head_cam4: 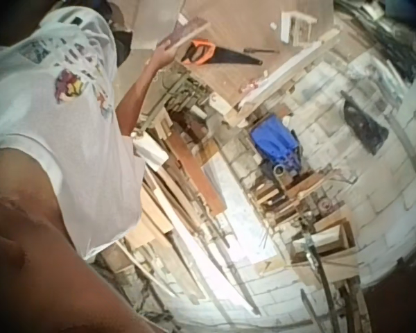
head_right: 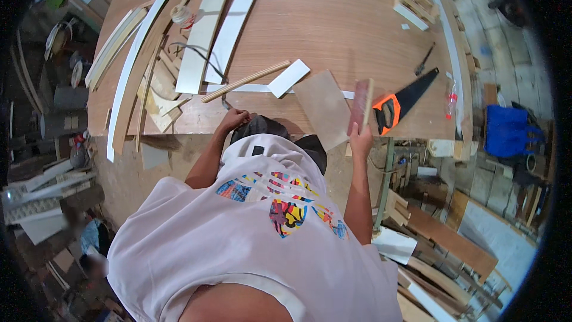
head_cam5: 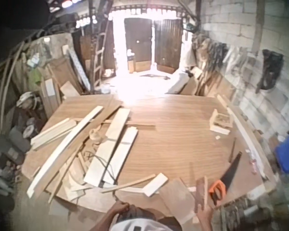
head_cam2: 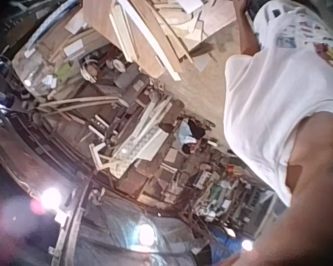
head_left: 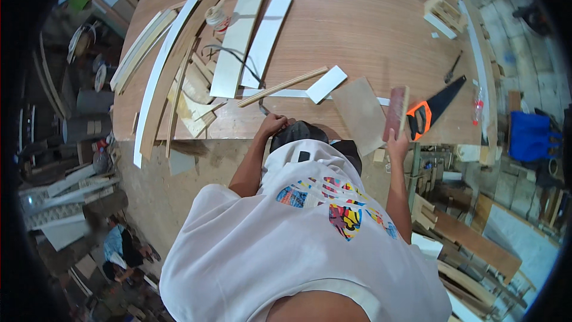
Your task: Constructing and finishing wooden components using hand tools in a workshop.
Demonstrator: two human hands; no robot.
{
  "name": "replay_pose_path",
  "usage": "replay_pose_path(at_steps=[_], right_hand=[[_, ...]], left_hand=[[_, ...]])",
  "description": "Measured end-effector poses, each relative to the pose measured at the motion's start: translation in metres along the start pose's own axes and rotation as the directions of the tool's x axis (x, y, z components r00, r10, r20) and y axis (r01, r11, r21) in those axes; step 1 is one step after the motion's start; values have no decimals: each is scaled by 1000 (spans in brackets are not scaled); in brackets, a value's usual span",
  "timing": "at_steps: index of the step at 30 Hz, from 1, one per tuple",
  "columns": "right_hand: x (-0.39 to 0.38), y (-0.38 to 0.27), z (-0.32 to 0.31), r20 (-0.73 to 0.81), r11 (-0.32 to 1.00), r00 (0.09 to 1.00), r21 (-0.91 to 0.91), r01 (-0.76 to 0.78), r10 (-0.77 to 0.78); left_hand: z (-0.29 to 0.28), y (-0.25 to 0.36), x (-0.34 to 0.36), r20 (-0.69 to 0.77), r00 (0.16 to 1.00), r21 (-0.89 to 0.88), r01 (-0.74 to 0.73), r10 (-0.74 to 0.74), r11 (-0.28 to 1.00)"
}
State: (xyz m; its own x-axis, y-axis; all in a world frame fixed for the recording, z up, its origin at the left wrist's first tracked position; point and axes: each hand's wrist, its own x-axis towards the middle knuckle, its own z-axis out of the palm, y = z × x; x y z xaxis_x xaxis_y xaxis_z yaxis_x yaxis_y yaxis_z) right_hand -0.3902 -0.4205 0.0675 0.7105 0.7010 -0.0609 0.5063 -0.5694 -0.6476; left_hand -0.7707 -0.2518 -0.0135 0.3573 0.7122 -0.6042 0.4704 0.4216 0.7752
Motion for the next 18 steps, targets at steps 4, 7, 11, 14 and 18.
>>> replay_pose_path(at_steps=[4, 7, 11, 14, 18], right_hand=[[0, 21, -3, -101, 978, 980, 131, -160, 174], [0, 12, -11, -50, 954, 972, 209, -216, 231], [10, 40, -19, 51, 842, 928, 404, -357, 369], [20, 69, -29, 128, 795, 890, 407, -450, 438], [29, 94, -40, 135, 803, 857, 302, -513, 497]], left_hand=[[-7, -6, 2, 1, 994, -109, 106, -107, 988], [-10, -16, 1, -24, 994, -203, 102, -109, 974], [-20, 6, -13, -62, 998, -166, 18, -29, 986], [-38, 21, -20, -266, 964, -296, -106, 24, 949], [-74, 8, -14, -710, 704, -319, -292, -23, 902]])
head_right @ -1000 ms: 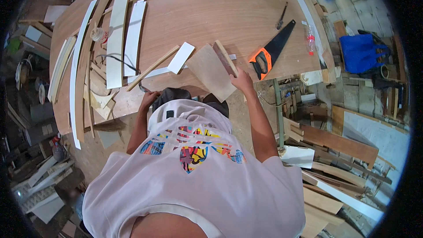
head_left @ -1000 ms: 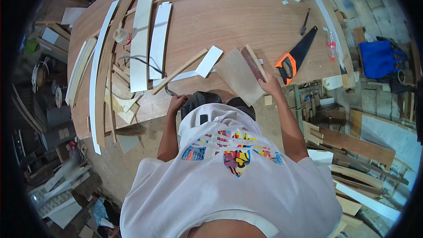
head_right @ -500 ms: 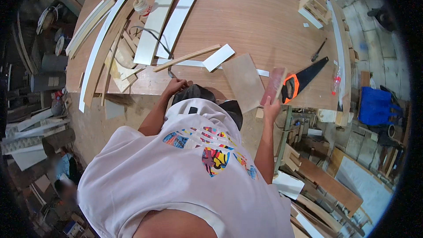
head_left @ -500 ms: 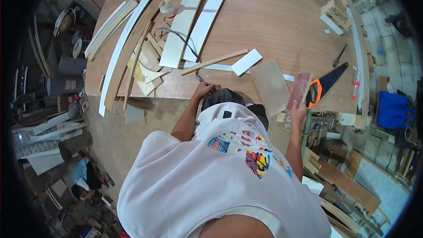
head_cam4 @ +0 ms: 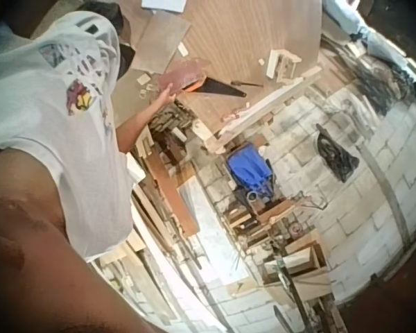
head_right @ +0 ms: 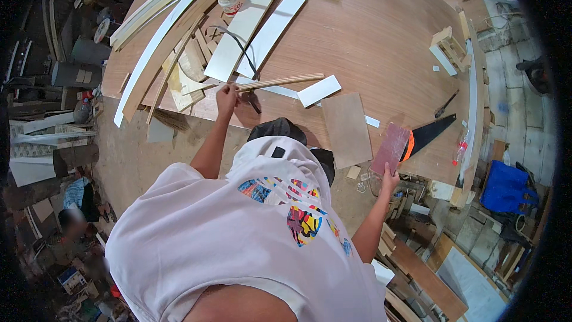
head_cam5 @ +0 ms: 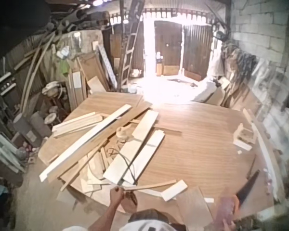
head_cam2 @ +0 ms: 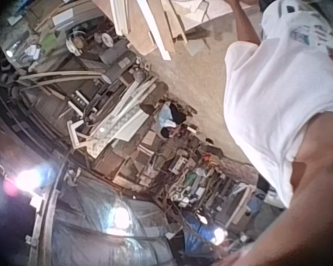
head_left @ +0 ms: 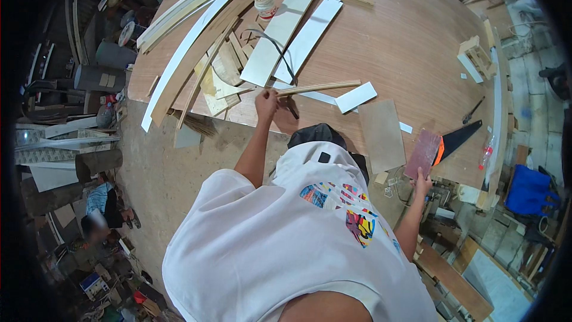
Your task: Constructing and finishing wooden components using hand tools in a workshop.
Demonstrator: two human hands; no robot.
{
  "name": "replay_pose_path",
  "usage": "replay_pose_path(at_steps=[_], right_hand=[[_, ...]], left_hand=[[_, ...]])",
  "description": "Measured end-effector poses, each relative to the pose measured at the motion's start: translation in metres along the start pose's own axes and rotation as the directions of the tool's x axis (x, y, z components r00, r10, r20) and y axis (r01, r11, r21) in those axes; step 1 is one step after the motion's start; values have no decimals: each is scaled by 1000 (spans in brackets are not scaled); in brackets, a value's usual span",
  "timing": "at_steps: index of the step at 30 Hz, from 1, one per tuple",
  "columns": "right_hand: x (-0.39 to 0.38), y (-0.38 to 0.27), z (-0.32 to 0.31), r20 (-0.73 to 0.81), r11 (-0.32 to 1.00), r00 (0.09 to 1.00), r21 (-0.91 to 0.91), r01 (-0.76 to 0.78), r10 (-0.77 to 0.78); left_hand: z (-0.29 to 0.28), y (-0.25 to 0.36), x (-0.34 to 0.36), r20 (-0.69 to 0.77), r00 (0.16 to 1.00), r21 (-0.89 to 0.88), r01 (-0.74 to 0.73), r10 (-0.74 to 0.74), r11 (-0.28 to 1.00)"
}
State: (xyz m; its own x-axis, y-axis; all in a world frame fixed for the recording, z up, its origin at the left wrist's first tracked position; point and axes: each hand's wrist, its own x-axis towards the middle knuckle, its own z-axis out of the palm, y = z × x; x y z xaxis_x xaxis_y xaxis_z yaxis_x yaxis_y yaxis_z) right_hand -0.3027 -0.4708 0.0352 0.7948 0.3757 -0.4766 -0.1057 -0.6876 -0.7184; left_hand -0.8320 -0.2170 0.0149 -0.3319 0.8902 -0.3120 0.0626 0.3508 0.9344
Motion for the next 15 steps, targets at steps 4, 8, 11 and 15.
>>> replay_pose_path(at_steps=[4, 8, 11, 15], right_hand=[[-3, 1, 0, 23, 995, 999, 85, -44, 42], [6, 19, 7, -12, 955, 993, 277, -109, 117], [-1, 24, 22, -202, 903, 976, 430, 19, 76], [4, 37, 26, -240, 854, 968, 517, 63, 74]], left_hand=[[-29, -29, 31, -211, 895, 329, -314, 394, 890], [-32, -21, 26, -49, 996, 242, 88, -79, 966], [-32, -38, 19, 5, 1000, 276, -9, 8, 961], [-27, -38, 10, 46, 994, 315, -106, 96, 943]])
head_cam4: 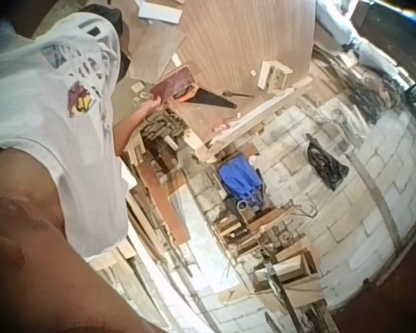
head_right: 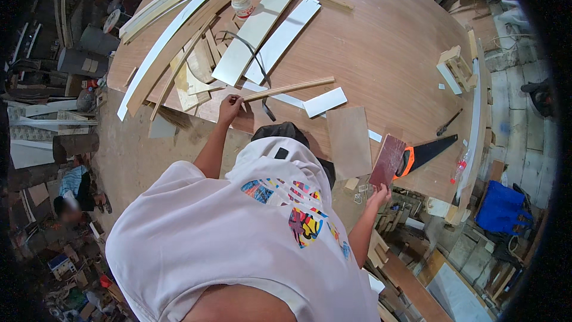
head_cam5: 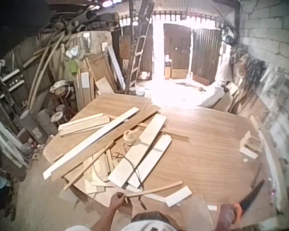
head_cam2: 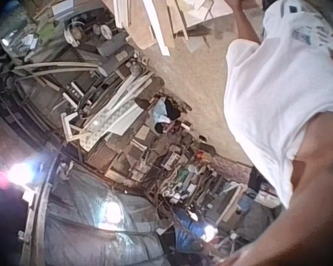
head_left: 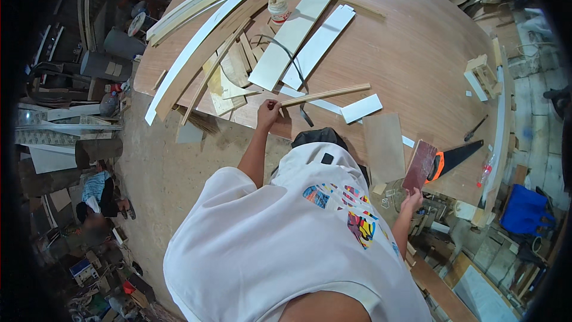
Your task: Constructing and finishing wooden components using hand tools in a workshop.
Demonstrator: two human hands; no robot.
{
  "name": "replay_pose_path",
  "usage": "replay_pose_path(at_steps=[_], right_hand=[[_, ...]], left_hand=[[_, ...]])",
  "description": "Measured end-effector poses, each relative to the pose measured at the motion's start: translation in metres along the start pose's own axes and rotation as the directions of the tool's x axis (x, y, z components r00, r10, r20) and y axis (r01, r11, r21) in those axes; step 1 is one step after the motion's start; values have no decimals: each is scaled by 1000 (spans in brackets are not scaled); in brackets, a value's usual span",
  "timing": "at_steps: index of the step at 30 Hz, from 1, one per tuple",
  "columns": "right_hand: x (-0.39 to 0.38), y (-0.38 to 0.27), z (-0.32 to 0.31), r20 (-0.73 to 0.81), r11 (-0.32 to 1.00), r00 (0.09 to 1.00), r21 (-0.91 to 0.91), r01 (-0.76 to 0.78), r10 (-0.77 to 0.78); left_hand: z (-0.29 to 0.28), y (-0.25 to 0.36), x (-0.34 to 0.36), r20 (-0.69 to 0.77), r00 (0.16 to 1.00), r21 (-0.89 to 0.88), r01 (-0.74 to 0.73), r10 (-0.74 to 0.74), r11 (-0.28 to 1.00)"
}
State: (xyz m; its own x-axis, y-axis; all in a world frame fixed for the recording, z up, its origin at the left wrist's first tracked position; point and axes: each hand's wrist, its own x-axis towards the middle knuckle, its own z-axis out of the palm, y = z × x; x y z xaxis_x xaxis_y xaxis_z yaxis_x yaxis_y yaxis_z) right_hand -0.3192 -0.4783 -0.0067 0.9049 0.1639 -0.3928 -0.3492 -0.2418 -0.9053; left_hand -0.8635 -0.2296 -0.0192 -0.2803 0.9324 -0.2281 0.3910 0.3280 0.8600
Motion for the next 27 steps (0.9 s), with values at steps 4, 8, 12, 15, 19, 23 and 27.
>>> replay_pose_path(at_steps=[4, 8, 12, 15, 19, 23, 27], right_hand=[[5, 10, -8, 92, 955, 986, 252, -155, 136], [-25, -11, -4, 89, 905, 950, 289, -313, 300], [-40, -10, -7, -15, 903, 933, 257, -344, 360], [-18, 16, -39, -47, 894, 892, 38, -447, 449], [-22, 37, -68, 144, 801, 935, -568, -189, 323], [-31, 36, -78, 175, 781, 918, -595, -190, 356], [-32, 30, -85, 161, 753, 912, -626, -201, 378]], left_hand=[[-7, 9, 6, -16, 996, 60, -90, 91, 994], [-40, 10, 28, -315, 929, 197, -139, 197, 971], [-113, -16, 80, -436, 813, 451, -175, 387, 875], [-152, -6, 103, -456, 835, 658, 84, 307, 749], [-195, -13, 122, -491, 871, 639, 349, 14, 686], [-227, -29, 134, -364, 891, 666, 452, -270, 594], [-217, -33, 124, -333, 928, 781, 370, -165, 504]])
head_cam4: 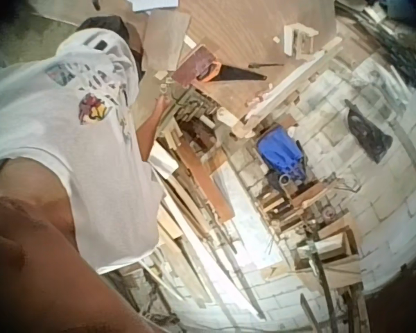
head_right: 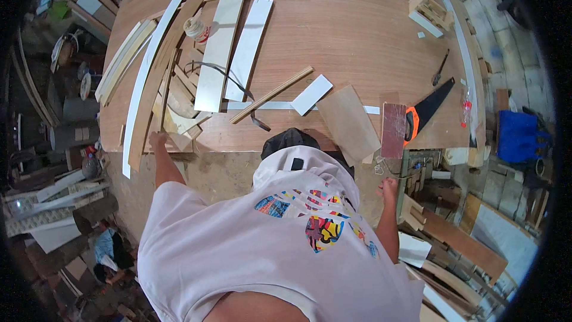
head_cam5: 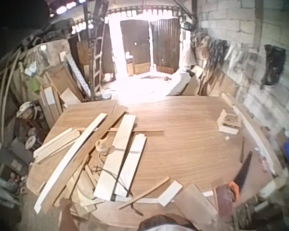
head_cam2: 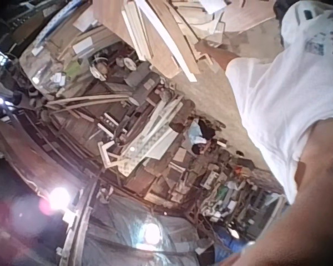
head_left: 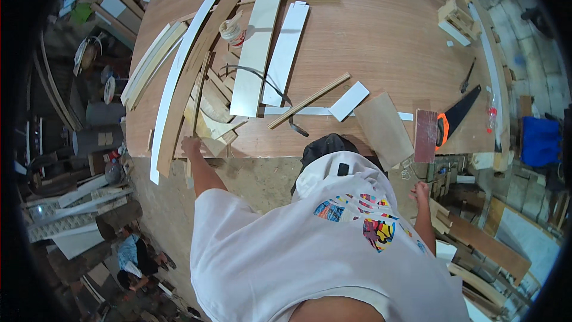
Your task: Constructing and finishing wooden components using hand tools in a workshop.
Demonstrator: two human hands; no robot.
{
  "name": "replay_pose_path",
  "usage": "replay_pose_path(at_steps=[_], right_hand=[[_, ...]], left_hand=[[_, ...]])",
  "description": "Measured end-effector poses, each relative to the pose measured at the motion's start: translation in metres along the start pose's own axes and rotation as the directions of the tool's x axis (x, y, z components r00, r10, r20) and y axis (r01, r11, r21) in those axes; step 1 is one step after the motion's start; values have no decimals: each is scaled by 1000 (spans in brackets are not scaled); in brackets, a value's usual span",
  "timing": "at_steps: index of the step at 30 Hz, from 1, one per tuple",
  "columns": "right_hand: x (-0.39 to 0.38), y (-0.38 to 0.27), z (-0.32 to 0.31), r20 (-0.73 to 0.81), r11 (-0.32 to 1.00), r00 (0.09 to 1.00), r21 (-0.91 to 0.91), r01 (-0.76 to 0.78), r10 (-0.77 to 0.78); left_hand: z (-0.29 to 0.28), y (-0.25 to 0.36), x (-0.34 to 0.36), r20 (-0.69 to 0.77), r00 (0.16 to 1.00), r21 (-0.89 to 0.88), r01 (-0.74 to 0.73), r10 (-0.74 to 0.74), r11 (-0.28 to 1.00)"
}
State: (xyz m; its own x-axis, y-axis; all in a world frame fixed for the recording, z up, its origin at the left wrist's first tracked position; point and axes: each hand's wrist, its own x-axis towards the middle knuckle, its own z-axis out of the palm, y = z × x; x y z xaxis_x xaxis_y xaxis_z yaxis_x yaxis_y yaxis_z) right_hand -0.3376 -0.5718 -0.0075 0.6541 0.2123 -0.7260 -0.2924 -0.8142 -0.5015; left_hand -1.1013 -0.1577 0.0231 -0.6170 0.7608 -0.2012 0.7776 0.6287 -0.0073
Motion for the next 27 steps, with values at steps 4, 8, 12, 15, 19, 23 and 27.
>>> replay_pose_path(at_steps=[4, 8, 12, 15, 19, 23, 27], right_hand=[[11, -11, 3, -4, 999, 999, -40, 34, -34], [13, -37, 15, -20, 995, 1000, -102, 16, -18], [-2, -57, 28, 33, 991, 997, -113, 76, -72], [-5, -54, 36, 4, 993, 994, -49, 110, -110], [8, -29, 34, -26, 984, 996, -156, 85, -91], [-7, -30, 43, 71, 979, 996, -200, -44, 59], [-16, -27, 59, 68, 982, 997, -187, -16, 29]], left_hand=[[3, 2, -17, -38, 998, -14, 47, -48, 999], [3, 14, -39, -15, 999, 19, 41, -41, 999], [0, 7, -49, -19, 999, -273, 31, -38, 962], [2, -9, -55, -138, 990, -342, -33, -15, 939], [2, 1, -98, -317, 944, -436, -227, 88, 871], [10, -16, -142, -405, 914, -527, -239, 7, 816], [21, -9, -187, -458, 889, -584, -278, -27, 762]])
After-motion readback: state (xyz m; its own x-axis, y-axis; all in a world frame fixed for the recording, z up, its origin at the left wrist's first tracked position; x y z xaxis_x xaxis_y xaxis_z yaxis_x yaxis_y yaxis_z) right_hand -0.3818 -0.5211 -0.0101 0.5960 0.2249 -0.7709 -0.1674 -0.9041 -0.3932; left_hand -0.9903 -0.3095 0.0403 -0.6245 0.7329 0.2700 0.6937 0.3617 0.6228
